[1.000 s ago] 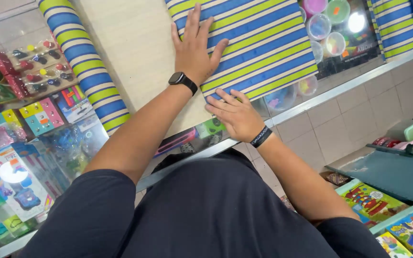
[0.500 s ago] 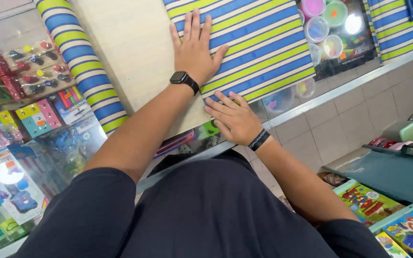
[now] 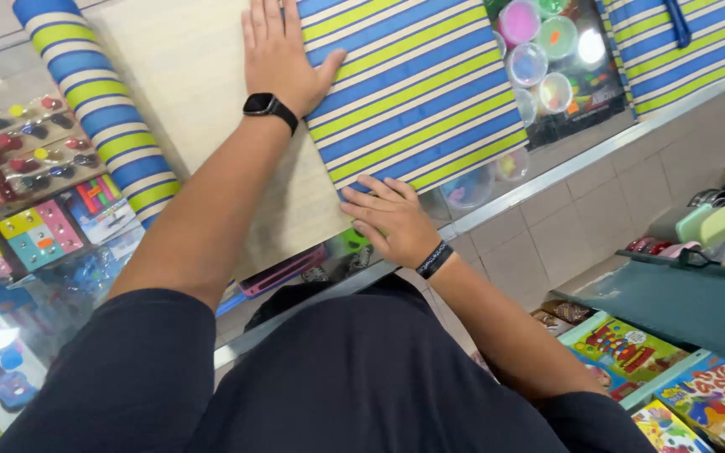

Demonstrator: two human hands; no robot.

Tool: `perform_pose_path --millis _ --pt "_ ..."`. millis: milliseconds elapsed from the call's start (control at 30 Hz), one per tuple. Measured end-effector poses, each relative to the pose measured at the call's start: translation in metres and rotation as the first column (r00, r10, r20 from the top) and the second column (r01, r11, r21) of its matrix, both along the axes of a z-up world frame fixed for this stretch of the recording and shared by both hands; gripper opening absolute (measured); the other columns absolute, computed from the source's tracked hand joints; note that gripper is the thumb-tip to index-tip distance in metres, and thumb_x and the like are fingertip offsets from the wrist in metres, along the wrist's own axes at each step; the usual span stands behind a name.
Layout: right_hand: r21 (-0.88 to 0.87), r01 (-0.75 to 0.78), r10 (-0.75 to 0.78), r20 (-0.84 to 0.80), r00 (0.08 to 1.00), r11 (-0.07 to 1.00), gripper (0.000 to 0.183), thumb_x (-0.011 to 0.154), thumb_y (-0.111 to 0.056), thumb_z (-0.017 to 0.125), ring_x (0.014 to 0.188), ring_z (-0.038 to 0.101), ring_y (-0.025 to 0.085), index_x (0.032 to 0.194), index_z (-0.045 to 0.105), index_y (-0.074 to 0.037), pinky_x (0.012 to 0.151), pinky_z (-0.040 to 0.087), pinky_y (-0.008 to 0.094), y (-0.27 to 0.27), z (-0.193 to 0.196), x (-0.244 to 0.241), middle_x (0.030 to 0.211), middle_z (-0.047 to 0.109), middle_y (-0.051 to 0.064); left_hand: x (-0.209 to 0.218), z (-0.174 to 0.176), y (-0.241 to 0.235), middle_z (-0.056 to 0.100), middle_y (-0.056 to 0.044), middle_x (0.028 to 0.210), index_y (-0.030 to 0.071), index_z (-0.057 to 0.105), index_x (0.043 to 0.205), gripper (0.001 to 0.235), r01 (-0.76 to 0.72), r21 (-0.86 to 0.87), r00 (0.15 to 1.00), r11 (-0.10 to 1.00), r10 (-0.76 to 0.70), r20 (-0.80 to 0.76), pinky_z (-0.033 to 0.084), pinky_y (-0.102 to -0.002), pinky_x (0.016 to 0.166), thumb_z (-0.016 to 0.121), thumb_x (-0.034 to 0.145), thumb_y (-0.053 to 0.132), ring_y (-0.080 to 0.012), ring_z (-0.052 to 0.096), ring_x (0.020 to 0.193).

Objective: A person is wrapping a toy box with striped wrapping paper, using a utility knife to cut the paper to the correct size.

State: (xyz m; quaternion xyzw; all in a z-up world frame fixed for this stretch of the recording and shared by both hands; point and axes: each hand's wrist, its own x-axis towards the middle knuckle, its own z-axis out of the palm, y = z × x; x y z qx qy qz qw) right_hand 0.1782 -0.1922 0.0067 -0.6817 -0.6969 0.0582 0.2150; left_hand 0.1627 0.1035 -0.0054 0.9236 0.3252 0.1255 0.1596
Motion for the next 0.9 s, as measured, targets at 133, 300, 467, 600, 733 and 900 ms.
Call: perform_pose_path --millis 133,300,467,600,733,900 --pt "0.050 0.124 -0.118 -0.108 0.987 0.991 0.032 0.105 -0.035 0.057 0.125 0.062 0.032 0.121 0.074 -0.012 0.101 0.041 0.048 0.028 0.016 0.005 0.130 0.071 0.005 -0.007 0.008 -0.003 0.018 -0.026 0.167 0.008 0.022 0.165 0.100 0.064 -0.012 0.997 0.998 -0.065 -0.035 0.007 -0.057 0.124 0.046 0.101 0.081 -0.0456 0.012 0.153" --pt "-0.288 0.388 -0.382 0.081 0.921 0.875 0.079 0.103 -0.064 0.043 0.156 0.023 0.034 0.160 0.033 -0.011 0.123 0.019 0.057 0.068 0.010 0.058 0.168 0.027 0.016 -0.005 0.006 -0.001 0.016 -0.030 0.166 0.004 0.027 0.164 0.111 0.089 -0.006 0.996 0.996 -0.089 -0.008 0.005 -0.062 0.122 0.042 0.093 0.088 -0.0506 0.008 0.150" --pt "-0.191 0.666 -0.637 0.195 0.746 0.721 0.095 0.100 -0.075 0.041 0.158 0.018 0.032 0.163 0.023 -0.006 0.126 0.015 0.051 0.068 -0.005 0.131 0.170 0.021 0.015 -0.005 0.011 -0.003 0.012 -0.027 0.168 0.006 0.027 0.166 0.116 0.095 -0.028 0.995 0.995 -0.095 -0.023 0.004 -0.064 0.123 0.035 0.088 0.092 -0.0487 0.006 0.152" --pt "-0.199 0.706 -0.688 0.160 0.708 0.680 0.099 0.098 -0.078 0.038 0.159 0.013 0.029 0.164 0.020 -0.005 0.128 0.013 0.051 0.052 -0.001 0.168 0.171 0.015 0.014 0.002 0.014 -0.006 0.018 -0.028 0.166 0.003 0.034 0.162 0.113 0.076 0.003 0.996 0.997 -0.076 0.043 0.007 -0.065 0.121 0.045 0.089 0.089 -0.0502 0.011 0.151" --pt "-0.178 0.660 -0.638 0.169 0.751 0.729 0.099 0.098 -0.076 0.040 0.158 0.015 0.031 0.163 0.020 -0.004 0.126 0.017 0.053 0.038 -0.008 0.188 0.170 0.019 0.016 0.027 0.008 -0.022 0.019 -0.032 0.165 0.002 0.032 0.160 0.115 -0.072 0.037 0.992 0.997 0.076 -0.098 0.004 -0.067 0.120 0.035 0.087 0.091 -0.0540 0.014 0.150" --pt "-0.165 0.637 -0.627 0.116 0.771 0.753 0.104 0.093 -0.078 0.043 0.156 0.020 0.037 0.161 0.022 -0.003 0.125 0.016 0.055 0.034 -0.008 0.200 0.169 0.023 0.019 0.072 0.002 -0.055 0.027 -0.030 0.165 0.006 0.036 0.160 0.101 0.046 0.104 0.999 0.994 -0.044 -0.028 0.003 -0.068 0.119 0.033 0.094 0.084 -0.0475 0.019 0.152"
